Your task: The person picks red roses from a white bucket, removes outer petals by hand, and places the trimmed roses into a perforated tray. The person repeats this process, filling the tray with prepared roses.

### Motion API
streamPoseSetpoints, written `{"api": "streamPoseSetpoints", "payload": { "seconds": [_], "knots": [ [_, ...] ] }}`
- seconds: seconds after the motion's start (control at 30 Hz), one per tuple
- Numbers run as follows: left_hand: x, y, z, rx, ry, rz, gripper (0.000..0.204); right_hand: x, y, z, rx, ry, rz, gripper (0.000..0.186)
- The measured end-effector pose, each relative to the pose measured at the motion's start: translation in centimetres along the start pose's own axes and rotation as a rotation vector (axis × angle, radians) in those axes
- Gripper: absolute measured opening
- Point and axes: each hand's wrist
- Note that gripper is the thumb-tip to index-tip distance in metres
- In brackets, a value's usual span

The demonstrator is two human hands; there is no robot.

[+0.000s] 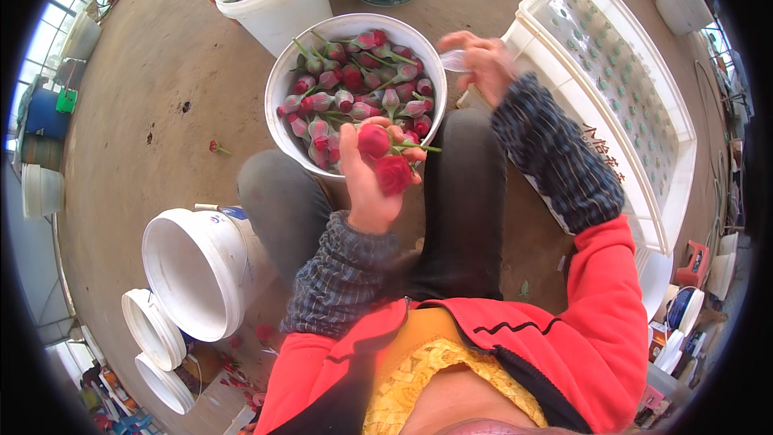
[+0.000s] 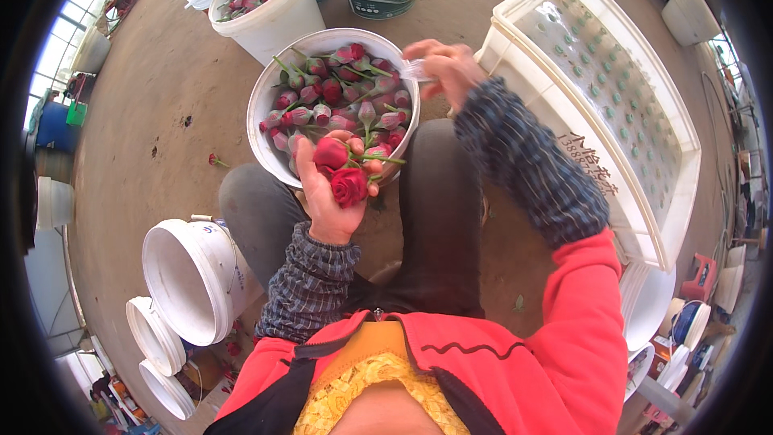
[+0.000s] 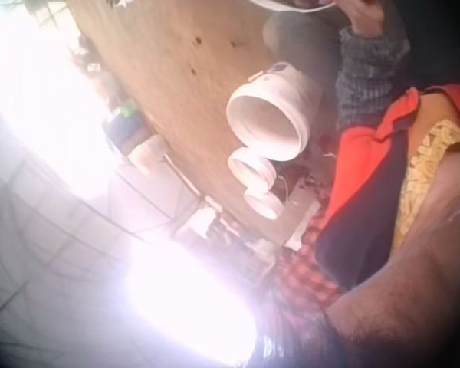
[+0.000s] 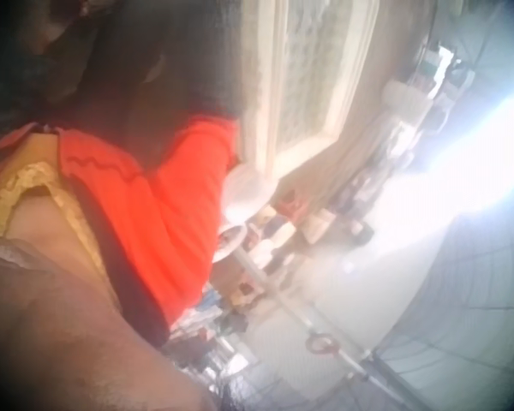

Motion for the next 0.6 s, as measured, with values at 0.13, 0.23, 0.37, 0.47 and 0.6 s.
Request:
{"api": "streamPoseSetpoints", "payload": {
  "seconds": [0.13, 0.23, 0.37, 0.47, 0.6],
  "knots": [
    [-2.0, 0.5, 0.1, -0.001, 0.024, 0.115, 0.067, -1.2, -8.8, -7.2, 0.063, 0.506, -0.243, 0.017],
    [-3.1, 0.2, 0.6, -0.027, 0.05, 0.132, 0.059, -3.4, -12.7, -11.9, 0.036, 1.326, 0.216, 0.023],
    [-3.9, 0.4, 1.2, 0.023, 0.01, 0.144, 0.043, -5.7, -15.2, -14.4, 0.135, 1.803, 0.201, 0.022],
    [-3.8, 0.6, 1.3, 0.056, -0.006, 0.169, 0.038, -4.7, -15.2, -13.5, 0.159, 1.742, 0.237, 0.022],
    [-2.9, -0.1, 1.0, 0.021, 0.022, 0.222, 0.04, -0.1, -10.9, -9.7, -0.002, 0.831, 0.195, 0.007]
  ]
}}
Point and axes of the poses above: each hand's wrist, its own y-axis away from the middle knuckle, its own z-axis out of the back of the hand, x = y × z, and after that the axes turned 5 degrees about -z, right-handed
